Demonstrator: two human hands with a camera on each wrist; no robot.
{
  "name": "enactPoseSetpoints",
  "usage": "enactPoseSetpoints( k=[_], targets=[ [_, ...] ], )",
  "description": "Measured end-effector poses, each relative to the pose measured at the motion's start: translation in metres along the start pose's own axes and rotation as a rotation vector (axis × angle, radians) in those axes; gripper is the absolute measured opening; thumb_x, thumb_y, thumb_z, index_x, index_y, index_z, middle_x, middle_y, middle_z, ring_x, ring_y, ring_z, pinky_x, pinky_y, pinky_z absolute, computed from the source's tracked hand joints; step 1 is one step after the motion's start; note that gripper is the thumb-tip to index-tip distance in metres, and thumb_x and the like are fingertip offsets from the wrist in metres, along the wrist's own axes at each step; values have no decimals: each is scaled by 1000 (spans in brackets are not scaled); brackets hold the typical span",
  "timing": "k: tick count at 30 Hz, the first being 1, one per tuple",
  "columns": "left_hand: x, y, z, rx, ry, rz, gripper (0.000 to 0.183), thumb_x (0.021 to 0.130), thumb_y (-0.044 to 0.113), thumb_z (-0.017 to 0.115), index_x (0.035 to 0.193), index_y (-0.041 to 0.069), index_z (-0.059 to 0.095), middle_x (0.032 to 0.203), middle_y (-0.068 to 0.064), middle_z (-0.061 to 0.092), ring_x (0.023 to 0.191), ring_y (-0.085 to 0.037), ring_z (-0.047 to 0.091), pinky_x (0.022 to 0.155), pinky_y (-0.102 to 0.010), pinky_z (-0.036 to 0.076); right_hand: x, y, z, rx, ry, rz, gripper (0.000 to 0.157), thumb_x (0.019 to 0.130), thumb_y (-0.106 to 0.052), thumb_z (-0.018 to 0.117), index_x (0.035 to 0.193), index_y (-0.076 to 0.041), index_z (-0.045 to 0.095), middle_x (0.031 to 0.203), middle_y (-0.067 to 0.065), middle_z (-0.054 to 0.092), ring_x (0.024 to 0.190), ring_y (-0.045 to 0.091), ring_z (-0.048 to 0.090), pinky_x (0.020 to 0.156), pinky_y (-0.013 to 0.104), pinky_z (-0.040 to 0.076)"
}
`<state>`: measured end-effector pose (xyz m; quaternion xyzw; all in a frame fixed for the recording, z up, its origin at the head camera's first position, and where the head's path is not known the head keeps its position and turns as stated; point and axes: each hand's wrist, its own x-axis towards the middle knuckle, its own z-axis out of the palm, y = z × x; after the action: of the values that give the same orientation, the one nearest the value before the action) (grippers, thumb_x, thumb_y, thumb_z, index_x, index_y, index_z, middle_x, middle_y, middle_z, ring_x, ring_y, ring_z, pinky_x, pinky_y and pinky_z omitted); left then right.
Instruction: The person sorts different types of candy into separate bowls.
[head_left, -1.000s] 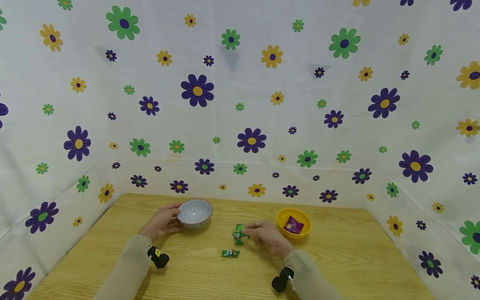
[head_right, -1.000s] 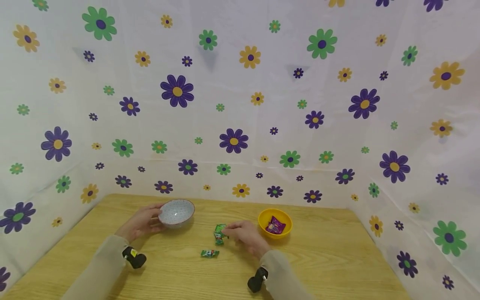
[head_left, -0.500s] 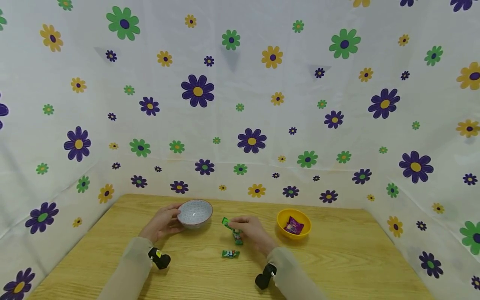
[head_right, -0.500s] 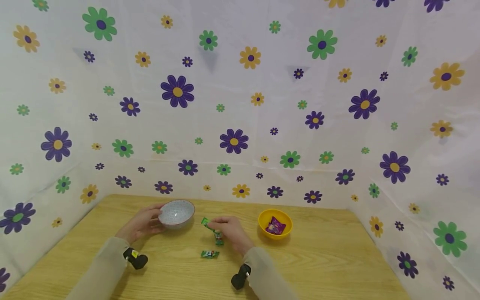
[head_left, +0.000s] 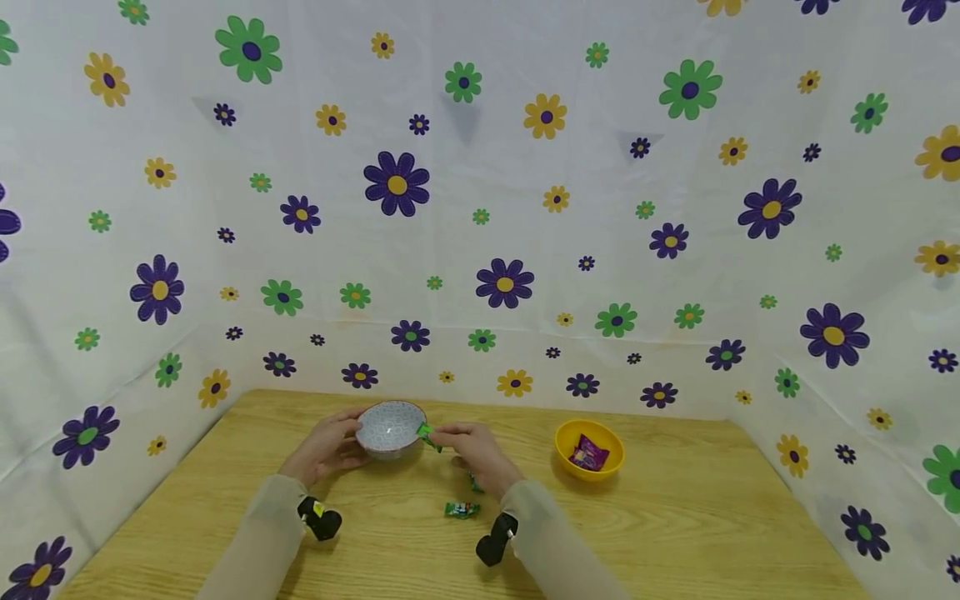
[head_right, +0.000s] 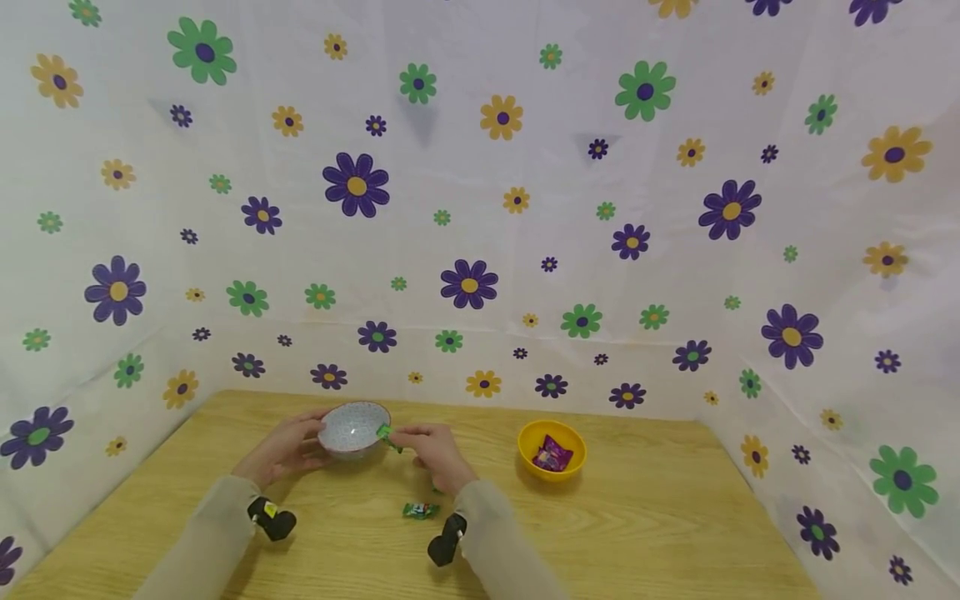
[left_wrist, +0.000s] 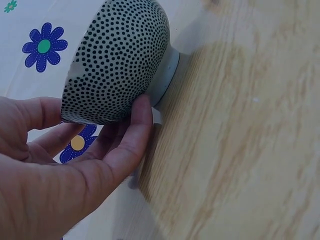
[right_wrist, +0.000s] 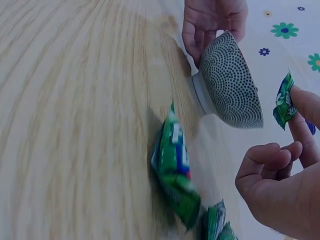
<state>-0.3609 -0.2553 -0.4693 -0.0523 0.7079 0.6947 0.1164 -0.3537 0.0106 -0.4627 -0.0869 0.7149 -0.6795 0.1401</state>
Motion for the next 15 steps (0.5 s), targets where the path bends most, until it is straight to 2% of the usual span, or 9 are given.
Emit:
enactPoseSetpoints(
  k=[15],
  targets=[
    [0,-1,1,-2,-11,-4,52,106,17,34,156,7,22,152,-26,27,128,-38,43,104,-53,46,13,-13,28,13,27,31,25,89,-26,73,108,-10,73,110,0,65,95,18,52,67,26,41]
  ],
)
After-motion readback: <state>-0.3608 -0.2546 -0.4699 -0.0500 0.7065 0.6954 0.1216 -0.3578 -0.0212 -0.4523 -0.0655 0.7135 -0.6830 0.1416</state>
